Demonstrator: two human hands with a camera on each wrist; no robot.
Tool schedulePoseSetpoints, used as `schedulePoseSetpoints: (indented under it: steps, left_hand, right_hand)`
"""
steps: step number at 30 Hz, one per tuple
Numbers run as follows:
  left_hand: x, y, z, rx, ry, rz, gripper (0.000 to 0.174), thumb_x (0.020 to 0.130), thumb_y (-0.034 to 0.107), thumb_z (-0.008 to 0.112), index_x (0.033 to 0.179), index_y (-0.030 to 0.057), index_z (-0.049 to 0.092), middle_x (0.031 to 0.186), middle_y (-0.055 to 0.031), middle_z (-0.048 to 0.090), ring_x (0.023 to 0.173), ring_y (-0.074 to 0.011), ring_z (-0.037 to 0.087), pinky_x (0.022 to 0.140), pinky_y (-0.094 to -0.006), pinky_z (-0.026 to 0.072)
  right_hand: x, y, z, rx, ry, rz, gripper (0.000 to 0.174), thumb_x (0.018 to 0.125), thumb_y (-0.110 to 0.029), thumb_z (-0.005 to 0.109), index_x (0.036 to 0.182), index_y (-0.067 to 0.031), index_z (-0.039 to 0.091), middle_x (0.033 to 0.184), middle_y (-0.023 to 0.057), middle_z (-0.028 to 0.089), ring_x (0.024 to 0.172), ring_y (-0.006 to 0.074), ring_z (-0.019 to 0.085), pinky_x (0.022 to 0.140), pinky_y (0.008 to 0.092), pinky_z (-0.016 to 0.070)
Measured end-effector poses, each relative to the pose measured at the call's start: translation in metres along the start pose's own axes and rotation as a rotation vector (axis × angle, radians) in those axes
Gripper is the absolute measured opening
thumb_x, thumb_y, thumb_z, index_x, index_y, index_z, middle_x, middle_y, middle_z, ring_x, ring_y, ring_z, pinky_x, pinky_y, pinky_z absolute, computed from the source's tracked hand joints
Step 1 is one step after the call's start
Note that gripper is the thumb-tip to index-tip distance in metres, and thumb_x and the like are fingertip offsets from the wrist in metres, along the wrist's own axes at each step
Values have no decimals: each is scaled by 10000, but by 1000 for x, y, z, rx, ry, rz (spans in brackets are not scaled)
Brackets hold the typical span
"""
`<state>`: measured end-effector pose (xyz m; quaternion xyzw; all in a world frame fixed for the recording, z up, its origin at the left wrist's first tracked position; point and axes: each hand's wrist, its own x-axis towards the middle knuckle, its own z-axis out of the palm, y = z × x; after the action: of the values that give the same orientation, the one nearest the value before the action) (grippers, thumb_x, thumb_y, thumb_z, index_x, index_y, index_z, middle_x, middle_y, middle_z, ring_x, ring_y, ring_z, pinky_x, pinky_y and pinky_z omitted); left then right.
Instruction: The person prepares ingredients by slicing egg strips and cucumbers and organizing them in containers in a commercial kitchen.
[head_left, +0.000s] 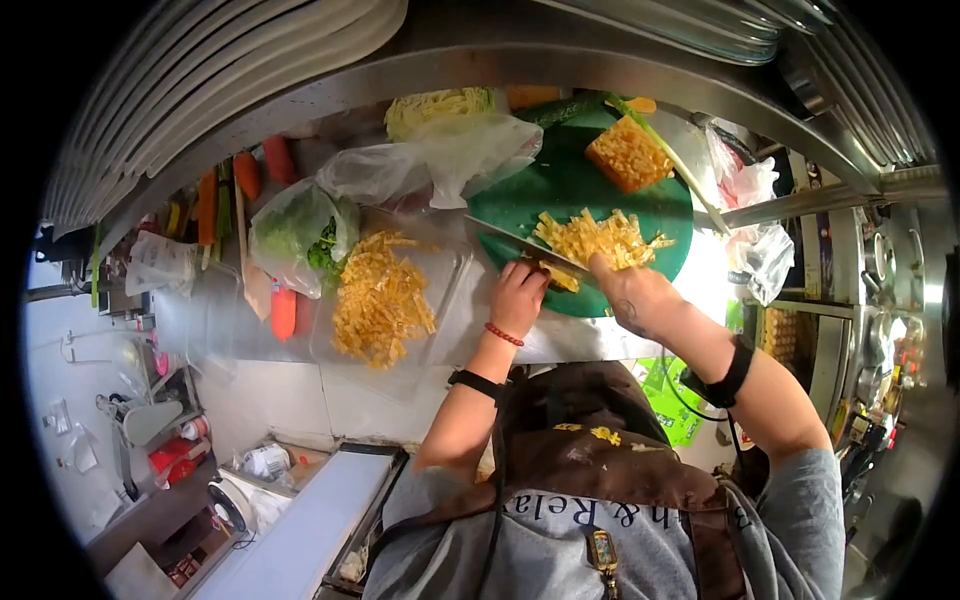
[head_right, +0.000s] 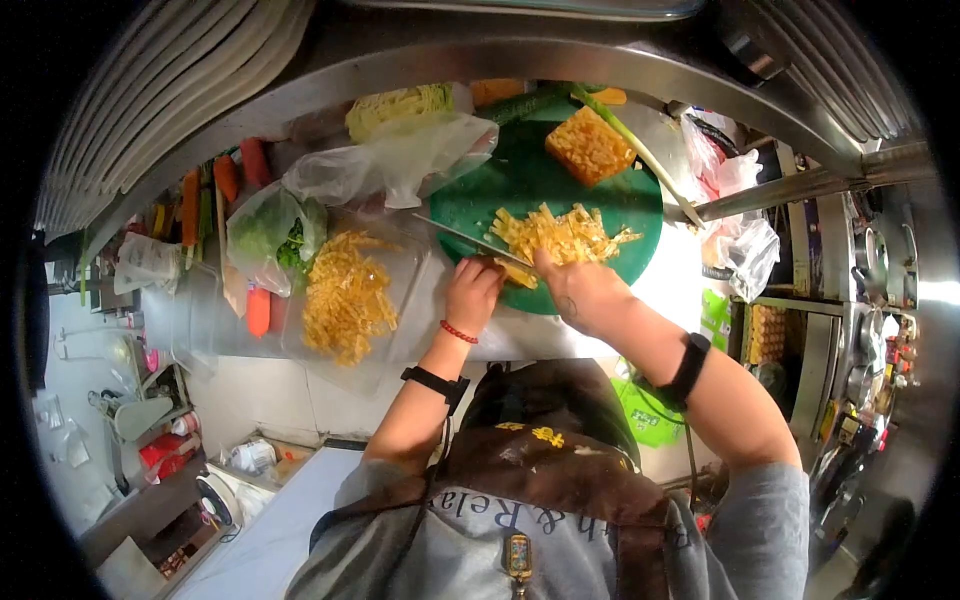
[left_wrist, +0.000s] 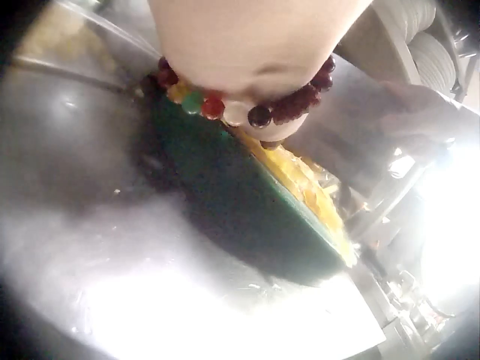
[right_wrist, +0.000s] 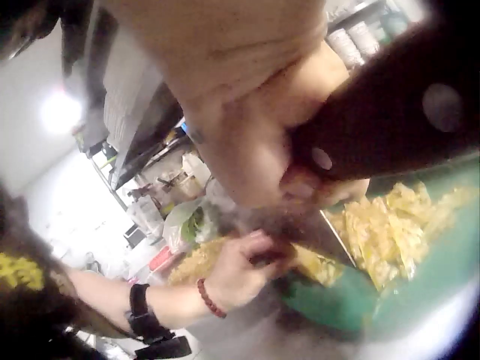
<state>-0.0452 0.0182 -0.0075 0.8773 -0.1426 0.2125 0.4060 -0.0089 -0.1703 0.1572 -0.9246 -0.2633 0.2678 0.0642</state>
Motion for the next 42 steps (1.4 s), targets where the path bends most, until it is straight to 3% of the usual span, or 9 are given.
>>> schedulePoseSetpoints:
  steps: [5,11,14,22,26,32,35,40,42]
  left_hand:
    - [0,2,2,-26,-23,-36,118,730,-1,671,840,37,652,899,-106,622,865,-331,579,758,-401,495]
    - [-2,1,-2,-5,-31,-40,134,737,-4,678,865,33,669,916,-109,633,884,-329,598,758,-395,506]
    - [-7,1,0,-17,-15,-39,159,741,1,687,896,34,676,934,-113,638,917,-322,602,783,-387,505]
    - [-5,22,-3,51,-54,-14,169,788,110,685,943,49,658,1070,-123,590,1026,-337,557,906,-445,462]
    - [-5,69,35,-40,-389,215,208,829,213,640,1016,123,648,1114,-103,576,1128,-298,534,934,-420,464]
    - [-5,48,61,-110,-646,302,118,839,114,609,938,69,656,1000,-70,618,972,-256,594,758,-311,509]
    - [18,49,48,-188,-230,119,148,821,88,648,962,44,652,1026,-85,614,958,-273,591,815,-365,494]
    - [35,55,30,238,109,-360,693,752,316,775,1326,68,475,1369,-243,368,1253,-437,374,1040,-540,330]
    - [26,50,43,191,-6,-445,900,730,478,758,1438,104,348,1440,-302,221,1332,-481,239,1094,-602,211]
  right_hand:
    - [13,18,40,46,23,33,366,822,-25,470,1173,-14,365,727,246,642,702,422,659,612,494,520]
    - [-5,-10,-16,23,-142,92,401,862,-49,474,1242,13,362,864,238,667,808,392,675,706,471,541]
    - [2,15,55,186,76,62,322,917,-151,522,1165,-4,379,716,250,634,714,439,645,630,506,510]
    - [-10,59,28,406,345,21,177,890,-150,587,981,-38,484,733,253,606,705,457,596,617,485,481]
    - [-87,86,25,1093,332,403,173,971,-172,562,1029,-13,527,565,-28,463,421,70,427,384,246,350]
    - [-151,127,114,1491,488,708,136,929,-152,620,910,-64,519,515,-12,456,352,99,399,332,268,353]
    - [-143,123,146,1520,555,750,135,922,-148,632,929,-76,518,518,-17,445,358,96,391,337,263,352]
    - [-98,108,158,1678,517,673,195,918,-166,647,985,-79,486,545,-13,429,368,95,366,364,272,370]
    - [-77,102,158,1683,505,593,233,907,-151,651,1046,-23,514,581,30,506,383,110,433,355,267,359]
